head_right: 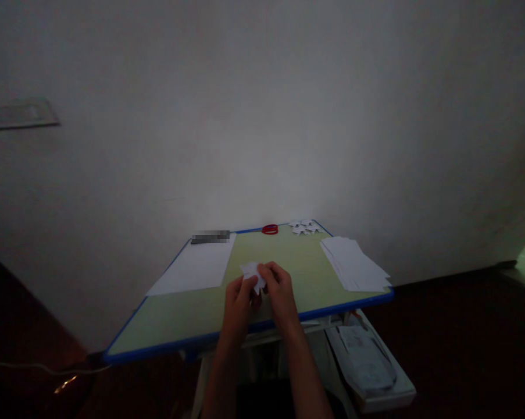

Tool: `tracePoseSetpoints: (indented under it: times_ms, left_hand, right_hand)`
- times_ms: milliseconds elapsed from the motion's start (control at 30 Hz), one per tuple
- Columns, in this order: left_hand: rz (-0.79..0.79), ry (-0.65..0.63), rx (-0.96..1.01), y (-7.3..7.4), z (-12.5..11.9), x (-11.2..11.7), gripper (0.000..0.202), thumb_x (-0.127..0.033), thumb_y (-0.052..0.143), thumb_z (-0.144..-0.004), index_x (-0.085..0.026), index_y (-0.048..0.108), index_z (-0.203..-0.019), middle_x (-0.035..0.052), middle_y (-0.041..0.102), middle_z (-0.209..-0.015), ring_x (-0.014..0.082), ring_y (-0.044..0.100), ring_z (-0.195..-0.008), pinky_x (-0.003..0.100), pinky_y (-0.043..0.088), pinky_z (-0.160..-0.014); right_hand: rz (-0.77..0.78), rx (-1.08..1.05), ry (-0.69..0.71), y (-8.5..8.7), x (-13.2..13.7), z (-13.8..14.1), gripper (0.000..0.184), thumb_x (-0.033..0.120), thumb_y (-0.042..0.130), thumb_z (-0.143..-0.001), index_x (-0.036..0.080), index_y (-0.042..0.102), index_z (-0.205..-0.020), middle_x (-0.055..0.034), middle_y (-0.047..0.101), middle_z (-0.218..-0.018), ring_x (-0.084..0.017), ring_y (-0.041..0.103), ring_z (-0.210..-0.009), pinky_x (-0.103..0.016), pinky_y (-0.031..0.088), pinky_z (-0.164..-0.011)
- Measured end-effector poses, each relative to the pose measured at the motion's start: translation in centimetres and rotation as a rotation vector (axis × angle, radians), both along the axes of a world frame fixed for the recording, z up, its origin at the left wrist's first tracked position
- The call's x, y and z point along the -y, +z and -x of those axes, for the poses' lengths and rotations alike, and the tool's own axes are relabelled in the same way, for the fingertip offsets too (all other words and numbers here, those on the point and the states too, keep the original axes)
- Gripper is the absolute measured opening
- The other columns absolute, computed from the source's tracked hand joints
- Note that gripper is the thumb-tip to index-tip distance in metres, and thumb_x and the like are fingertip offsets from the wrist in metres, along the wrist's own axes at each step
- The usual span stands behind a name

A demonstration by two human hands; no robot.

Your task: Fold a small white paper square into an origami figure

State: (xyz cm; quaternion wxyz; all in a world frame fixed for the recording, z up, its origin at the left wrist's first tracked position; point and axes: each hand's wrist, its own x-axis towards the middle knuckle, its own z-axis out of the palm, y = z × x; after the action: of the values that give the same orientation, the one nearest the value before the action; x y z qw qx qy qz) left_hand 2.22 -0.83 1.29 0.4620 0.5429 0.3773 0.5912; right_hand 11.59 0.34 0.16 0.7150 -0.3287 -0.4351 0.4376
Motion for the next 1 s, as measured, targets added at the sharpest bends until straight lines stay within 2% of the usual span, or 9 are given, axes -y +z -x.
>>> tracePoseSetpoints:
  times_ms: [233, 533, 767, 1000]
  left_hand:
    - [0.044, -0.013, 0.07, -0.24, 0.03, -0.22, 0.031, -0.043, 0.059, -0.077, -0.018, 0.053, -0.059, -0.0064, 0.04, -0.044, 0.0077, 0.034, -0.037, 0.021, 0.028, -0.039]
    - [0.0, 0.009, 0.006, 0.08, -0.08, -0.1, 0.033, -0.045, 0.06, -0.078, -0.017, 0.056, -0.061, -0.005, 0.044, -0.045, 0.008, 0.037, -0.04, 0.021, 0.029, -0.04]
    - [0.078, 0.108, 0.155, 0.3, -0.32, -0.48, 0.033, -0.046, 0.064, -0.071, -0.02, 0.05, -0.059, -0.0081, 0.038, -0.043, 0.0068, 0.032, -0.037, 0.02, 0.025, -0.038]
    - [0.048, 0.005, 0.094, -0.19, 0.01, -0.36, 0.03, -0.041, 0.062, -0.073, -0.018, 0.053, -0.057, -0.0063, 0.041, -0.042, 0.0071, 0.034, -0.037, 0.02, 0.027, -0.039]
  right_hand:
    - [-0.009, 0.038, -0.009, 0.15, 0.09, -0.05, 0.035, 0.045, 0.073, -0.08, 0.02, 0.056, -0.063, 0.0056, 0.045, -0.059, -0.012, 0.038, -0.056, -0.026, 0.029, -0.051]
    - [-0.003, 0.026, -0.002, -0.27, -0.17, -0.04, 0.029, 0.043, 0.073, -0.08, 0.02, 0.061, -0.068, 0.0051, 0.048, -0.061, -0.012, 0.04, -0.057, -0.025, 0.032, -0.052]
    - [-0.012, 0.06, 0.002, 0.08, 0.02, 0.0, 0.032, 0.043, 0.071, -0.082, 0.02, 0.057, -0.065, 0.0065, 0.041, -0.056, -0.011, 0.036, -0.055, -0.026, 0.028, -0.051]
    - [0.014, 0.02, -0.015, 0.15, 0.0, -0.02, 0.036, 0.044, 0.073, -0.079, 0.02, 0.052, -0.062, 0.0065, 0.041, -0.058, -0.011, 0.034, -0.055, -0.025, 0.028, -0.05]
